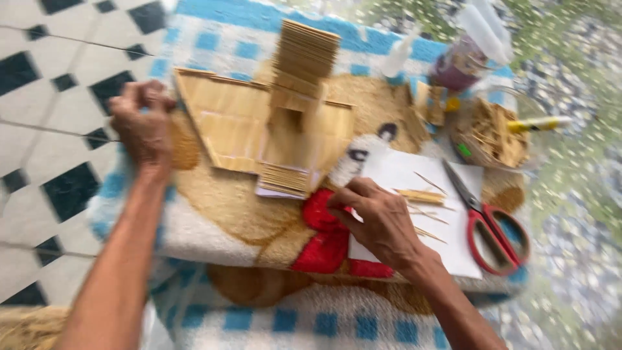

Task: Assembling a craft structure by gluing small wooden sticks together.

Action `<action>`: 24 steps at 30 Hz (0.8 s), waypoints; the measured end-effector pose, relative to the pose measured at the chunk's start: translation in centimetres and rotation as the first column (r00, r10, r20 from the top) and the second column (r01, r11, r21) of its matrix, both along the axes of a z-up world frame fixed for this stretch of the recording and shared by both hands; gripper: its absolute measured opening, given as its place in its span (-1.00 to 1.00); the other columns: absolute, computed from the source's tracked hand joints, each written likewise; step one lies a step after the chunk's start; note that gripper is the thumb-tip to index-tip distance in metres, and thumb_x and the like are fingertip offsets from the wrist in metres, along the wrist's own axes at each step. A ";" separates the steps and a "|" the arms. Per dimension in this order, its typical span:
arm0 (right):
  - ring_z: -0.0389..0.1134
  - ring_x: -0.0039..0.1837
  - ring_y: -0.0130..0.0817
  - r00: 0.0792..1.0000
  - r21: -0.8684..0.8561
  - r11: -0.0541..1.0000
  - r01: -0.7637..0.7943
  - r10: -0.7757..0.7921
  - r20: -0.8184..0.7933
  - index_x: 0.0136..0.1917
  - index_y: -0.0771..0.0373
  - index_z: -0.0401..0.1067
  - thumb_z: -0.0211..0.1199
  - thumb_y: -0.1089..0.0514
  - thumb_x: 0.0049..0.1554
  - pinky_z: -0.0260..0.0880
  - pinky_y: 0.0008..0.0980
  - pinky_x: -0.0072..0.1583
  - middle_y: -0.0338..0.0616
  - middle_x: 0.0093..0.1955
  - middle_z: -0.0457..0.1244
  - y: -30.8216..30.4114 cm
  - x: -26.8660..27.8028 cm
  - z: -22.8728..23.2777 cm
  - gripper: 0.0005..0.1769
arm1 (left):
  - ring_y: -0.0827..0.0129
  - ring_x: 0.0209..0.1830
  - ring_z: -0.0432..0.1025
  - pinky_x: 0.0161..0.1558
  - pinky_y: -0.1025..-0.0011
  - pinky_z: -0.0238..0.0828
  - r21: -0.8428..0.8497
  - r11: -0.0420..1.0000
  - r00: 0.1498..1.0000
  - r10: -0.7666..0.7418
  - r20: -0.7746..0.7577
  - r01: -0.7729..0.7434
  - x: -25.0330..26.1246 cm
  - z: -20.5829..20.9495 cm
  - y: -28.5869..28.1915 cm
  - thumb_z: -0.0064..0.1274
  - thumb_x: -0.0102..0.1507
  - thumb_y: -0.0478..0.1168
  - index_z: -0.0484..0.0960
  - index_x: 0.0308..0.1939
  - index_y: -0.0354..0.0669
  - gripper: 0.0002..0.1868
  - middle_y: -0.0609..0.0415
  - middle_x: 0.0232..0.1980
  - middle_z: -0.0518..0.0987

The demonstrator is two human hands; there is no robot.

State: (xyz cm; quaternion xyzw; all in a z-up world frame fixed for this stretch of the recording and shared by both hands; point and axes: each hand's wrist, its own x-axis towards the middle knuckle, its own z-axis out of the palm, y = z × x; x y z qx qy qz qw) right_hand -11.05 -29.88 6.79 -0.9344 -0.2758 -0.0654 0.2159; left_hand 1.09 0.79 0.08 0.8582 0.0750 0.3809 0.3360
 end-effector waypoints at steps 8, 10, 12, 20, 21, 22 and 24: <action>0.16 -0.34 -0.53 0.865 0.186 0.849 0.494 -0.502 -0.005 -0.21 0.26 0.39 0.21 0.31 -0.07 0.19 -0.63 -0.32 -0.21 -0.29 0.24 -10.8 -4.5 3.5 -0.90 | 0.49 -0.38 0.35 -0.19 0.43 0.19 -0.185 0.974 0.989 -0.141 -0.055 0.129 0.3 -1.8 0.8 -0.26 0.34 -0.14 0.46 -0.24 -0.07 -0.80 0.21 -0.42 0.51; 0.25 -0.31 -0.50 0.834 0.120 0.825 0.552 -0.549 -0.058 -0.20 0.23 0.38 0.19 0.28 -0.09 0.27 -0.61 -0.30 -0.18 -0.26 0.27 -12.6 -6.5 2.2 -0.88 | 0.58 -0.35 0.31 -0.20 0.48 0.15 -0.288 0.955 0.977 -0.126 -0.173 0.072 0.8 -2.7 1.3 -0.35 0.29 -0.03 0.44 -0.22 0.08 -0.77 0.33 -0.38 0.50; 0.34 -0.17 -0.37 0.790 0.112 0.784 0.611 -0.592 -0.160 -0.17 0.24 0.38 0.17 0.27 -0.09 0.39 -0.57 -0.18 -0.10 -0.18 0.28 -13.5 -8.3 0.9 -0.85 | 0.68 -0.46 0.26 -0.34 0.50 0.11 -0.296 0.944 0.977 -0.185 -0.105 0.146 1.7 -4.0 2.3 -0.34 0.38 -0.03 0.46 -0.09 -0.03 -0.72 0.28 -0.36 0.51; 0.10 -0.44 -0.55 0.888 0.148 0.876 0.459 -0.458 -0.044 -0.28 0.17 0.37 0.18 0.22 -0.10 0.13 -0.59 -0.28 -0.32 -0.32 0.18 -10.4 -8.3 0.3 -0.94 | 0.50 -0.50 0.46 -0.36 0.47 0.31 -0.132 0.988 0.960 -0.036 0.279 0.076 -0.2 0.0 0.3 -0.28 0.34 -0.07 0.49 -0.33 -0.27 -0.63 0.10 -0.50 0.54; 0.09 -0.45 -0.55 0.890 0.126 0.883 0.453 -0.456 -0.005 -0.27 0.14 0.37 0.19 0.21 -0.10 0.12 -0.58 -0.29 -0.34 -0.32 0.16 -10.3 -8.3 0.1 -0.93 | 0.44 -0.54 0.49 -0.39 0.47 0.39 -0.053 0.999 0.928 0.028 0.370 -0.009 -0.8 0.9 -0.2 -0.29 0.32 -0.08 0.49 -0.40 -0.29 -0.61 0.09 -0.57 0.53; 0.09 -0.45 -0.55 0.890 0.137 0.882 0.452 -0.456 0.003 -0.27 0.14 0.37 0.19 0.21 -0.10 0.12 -0.58 -0.29 -0.34 -0.32 0.16 -10.1 -8.3 0.4 -0.93 | 0.44 -0.54 0.49 -0.39 0.47 0.39 -0.046 0.999 0.924 0.025 0.382 -0.008 -1.0 1.1 -0.3 -0.29 0.32 -0.08 0.49 -0.40 -0.29 -0.61 0.09 -0.57 0.53; 0.10 -0.42 -0.54 0.903 0.156 0.893 0.422 -0.430 0.020 -0.29 0.14 0.37 0.19 0.21 -0.10 0.10 -0.58 -0.33 -0.33 -0.31 0.18 -9.6 -8.2 0.8 -0.95 | 0.25 -0.48 0.42 -0.43 0.38 0.28 0.103 0.992 0.882 0.015 0.471 -0.071 -1.5 1.6 -0.2 -0.33 0.36 -0.12 0.47 -0.35 -0.34 -0.62 -0.03 -0.47 0.49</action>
